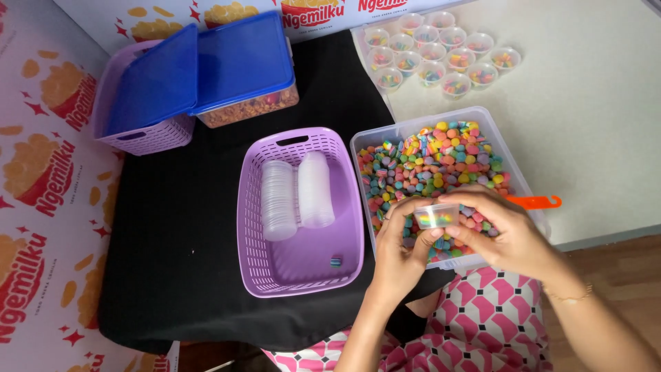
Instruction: The person is using a spoon to scoop colorful snacks from a large container into small plastic cups, then placing the filled cups into a tray.
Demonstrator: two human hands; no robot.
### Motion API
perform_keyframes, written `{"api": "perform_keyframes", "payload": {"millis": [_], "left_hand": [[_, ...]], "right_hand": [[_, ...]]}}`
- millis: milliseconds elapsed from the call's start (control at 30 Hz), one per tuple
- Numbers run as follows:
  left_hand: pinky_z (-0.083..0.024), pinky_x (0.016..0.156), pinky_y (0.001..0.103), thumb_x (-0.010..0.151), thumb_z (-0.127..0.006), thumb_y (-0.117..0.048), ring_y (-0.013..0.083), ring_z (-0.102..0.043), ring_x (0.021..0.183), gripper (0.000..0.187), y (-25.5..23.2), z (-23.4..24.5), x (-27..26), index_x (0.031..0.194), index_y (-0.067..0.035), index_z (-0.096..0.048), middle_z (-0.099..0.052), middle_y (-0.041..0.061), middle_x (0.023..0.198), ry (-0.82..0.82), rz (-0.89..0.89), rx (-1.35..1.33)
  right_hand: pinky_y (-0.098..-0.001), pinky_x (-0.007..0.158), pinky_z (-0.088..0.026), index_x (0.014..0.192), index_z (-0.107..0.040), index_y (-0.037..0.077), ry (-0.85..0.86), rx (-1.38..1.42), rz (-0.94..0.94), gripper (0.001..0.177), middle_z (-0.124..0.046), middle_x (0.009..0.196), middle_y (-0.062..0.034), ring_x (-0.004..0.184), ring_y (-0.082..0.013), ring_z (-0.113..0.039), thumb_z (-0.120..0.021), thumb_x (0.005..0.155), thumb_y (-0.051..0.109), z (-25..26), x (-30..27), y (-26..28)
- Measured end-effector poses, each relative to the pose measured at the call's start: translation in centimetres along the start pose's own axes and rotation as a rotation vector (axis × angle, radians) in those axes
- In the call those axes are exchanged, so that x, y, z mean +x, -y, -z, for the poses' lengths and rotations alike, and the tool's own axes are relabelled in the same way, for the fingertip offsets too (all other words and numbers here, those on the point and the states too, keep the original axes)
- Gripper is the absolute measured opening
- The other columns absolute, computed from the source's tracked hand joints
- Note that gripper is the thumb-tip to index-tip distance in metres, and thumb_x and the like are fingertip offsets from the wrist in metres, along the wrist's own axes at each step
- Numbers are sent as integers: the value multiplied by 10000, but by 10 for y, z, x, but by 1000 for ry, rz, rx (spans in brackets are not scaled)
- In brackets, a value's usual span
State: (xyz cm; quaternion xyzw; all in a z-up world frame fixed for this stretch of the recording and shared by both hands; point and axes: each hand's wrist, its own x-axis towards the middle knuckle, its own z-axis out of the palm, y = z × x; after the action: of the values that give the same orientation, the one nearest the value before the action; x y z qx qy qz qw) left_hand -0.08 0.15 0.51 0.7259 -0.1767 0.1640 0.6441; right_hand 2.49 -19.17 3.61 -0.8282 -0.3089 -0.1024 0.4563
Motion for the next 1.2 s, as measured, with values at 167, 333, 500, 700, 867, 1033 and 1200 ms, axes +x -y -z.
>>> {"api": "perform_keyframes", "payload": {"millis": [167,333,500,700,867,1033,1200], "left_hand": [[-333,1223,535,1026,-569,-350,379,-344,1520,653,-5,-1,1,1540,-72,-278,-372,211,1593,85,89,-18],[-398,1190,530,1038,-553,-348,384,-443,1442,552,-1,-5,-2,1468,-37,-402,-462,202,1484,75,38,70],[-420,1162,528,1049,-521,-376,392,-464,1421,521,-3,-5,-3,1427,-26,-450,-472,210,1463,93,41,97],[-442,1133,517,1056,-525,-336,381,-494,1380,463,-12,-3,2,1403,-32,-480,-475,204,1440,106,61,82],[-476,1091,485,1084,-485,-336,373,-535,1317,434,-12,-1,3,1373,-12,-496,-523,200,1387,114,0,36],[-462,1130,513,1091,-448,-357,370,-532,1355,444,-2,-3,-2,1398,-38,-477,-521,185,1414,160,35,36],[-456,1159,525,1088,-440,-352,364,-520,1393,445,7,-7,-8,1429,-66,-447,-523,174,1419,224,33,31]], "right_hand": [[-292,995,-525,1270,-659,71,-29,-88,54,432,-727,1099,-68,1012,-146,-694,-770,852,71,46,34,-9],[-350,1050,-505,1241,-696,26,-82,-381,-111,384,-693,1215,-124,1100,-234,-670,-824,886,98,89,96,-102],[-403,951,-502,1158,-704,73,51,-623,14,401,-677,1093,-116,1018,-282,-667,-850,809,206,72,169,-205],[-398,833,-526,945,-662,64,402,-846,62,331,-751,1037,-98,953,-283,-736,-876,719,176,4,236,-244],[-455,796,-529,880,-554,108,544,-847,-60,375,-704,986,-118,960,-341,-703,-869,676,108,-27,254,-311],[-491,909,-541,1131,-670,119,501,-945,-40,470,-603,1166,-129,1162,-365,-620,-851,712,235,-21,260,-257],[-540,1029,-509,1168,-722,58,223,-633,245,245,-640,1336,-242,1209,-430,-638,-736,944,154,-53,245,-101]]}}
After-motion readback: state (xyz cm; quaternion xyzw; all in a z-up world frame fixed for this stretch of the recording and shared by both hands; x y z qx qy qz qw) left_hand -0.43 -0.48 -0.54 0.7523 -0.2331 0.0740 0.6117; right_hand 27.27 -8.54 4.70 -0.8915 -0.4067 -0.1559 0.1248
